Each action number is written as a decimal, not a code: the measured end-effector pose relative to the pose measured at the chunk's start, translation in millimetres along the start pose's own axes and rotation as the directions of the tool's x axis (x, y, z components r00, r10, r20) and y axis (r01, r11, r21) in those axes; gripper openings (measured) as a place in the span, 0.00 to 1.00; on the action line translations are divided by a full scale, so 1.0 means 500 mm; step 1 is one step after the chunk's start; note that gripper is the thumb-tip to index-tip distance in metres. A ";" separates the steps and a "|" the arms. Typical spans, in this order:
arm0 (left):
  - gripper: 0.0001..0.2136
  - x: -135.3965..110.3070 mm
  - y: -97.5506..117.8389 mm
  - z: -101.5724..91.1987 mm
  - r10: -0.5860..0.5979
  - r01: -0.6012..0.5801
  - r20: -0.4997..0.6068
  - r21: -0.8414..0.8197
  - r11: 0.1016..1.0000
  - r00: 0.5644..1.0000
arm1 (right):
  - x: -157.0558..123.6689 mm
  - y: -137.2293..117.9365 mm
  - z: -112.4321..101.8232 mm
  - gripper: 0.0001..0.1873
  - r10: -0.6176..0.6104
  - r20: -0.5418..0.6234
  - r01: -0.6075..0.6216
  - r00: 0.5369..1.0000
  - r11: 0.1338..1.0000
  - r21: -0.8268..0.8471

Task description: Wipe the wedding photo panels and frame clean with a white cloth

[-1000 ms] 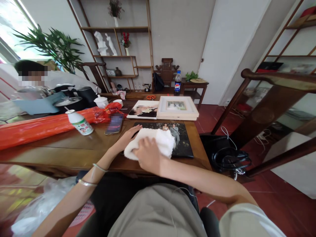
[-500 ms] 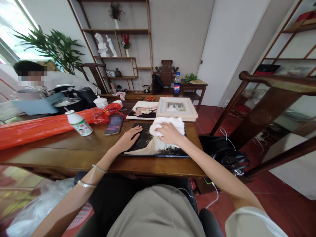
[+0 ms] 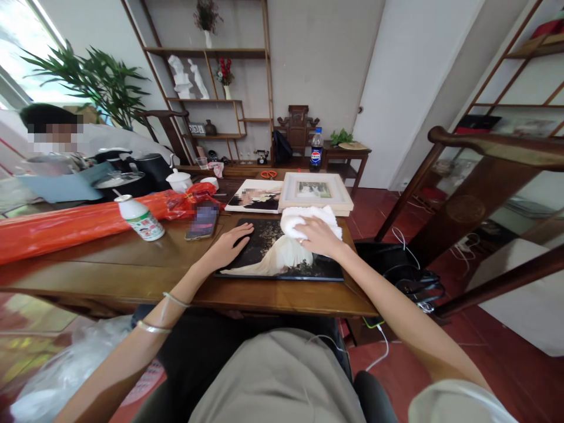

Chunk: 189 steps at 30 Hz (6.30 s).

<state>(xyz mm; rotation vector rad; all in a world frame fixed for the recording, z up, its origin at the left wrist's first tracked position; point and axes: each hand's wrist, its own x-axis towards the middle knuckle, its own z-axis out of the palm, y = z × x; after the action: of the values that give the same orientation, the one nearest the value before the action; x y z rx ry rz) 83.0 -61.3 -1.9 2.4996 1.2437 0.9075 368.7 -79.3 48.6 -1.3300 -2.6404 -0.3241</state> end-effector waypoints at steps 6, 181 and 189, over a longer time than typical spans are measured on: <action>0.17 0.002 0.007 0.000 0.004 -0.004 -0.033 0.001 1.000 0.999 | -0.036 0.026 0.020 0.16 0.085 -0.020 -0.085 0.996 0.996 -0.035; 0.21 -0.003 0.008 0.007 -0.040 0.040 -0.015 -0.014 0.999 0.999 | -0.136 -0.145 -0.039 0.12 -0.267 0.004 0.262 0.964 0.950 0.171; 0.21 -0.003 0.004 0.007 -0.026 0.026 0.001 -0.014 1.000 1.000 | -0.075 -0.080 -0.027 0.11 -0.156 -0.031 0.159 0.987 0.978 0.138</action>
<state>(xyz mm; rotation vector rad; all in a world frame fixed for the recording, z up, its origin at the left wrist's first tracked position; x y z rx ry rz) 85.7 -63.6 -4.7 2.4670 1.2623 0.9054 359.1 -135.2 47.5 -1.0734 -2.7016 -0.1671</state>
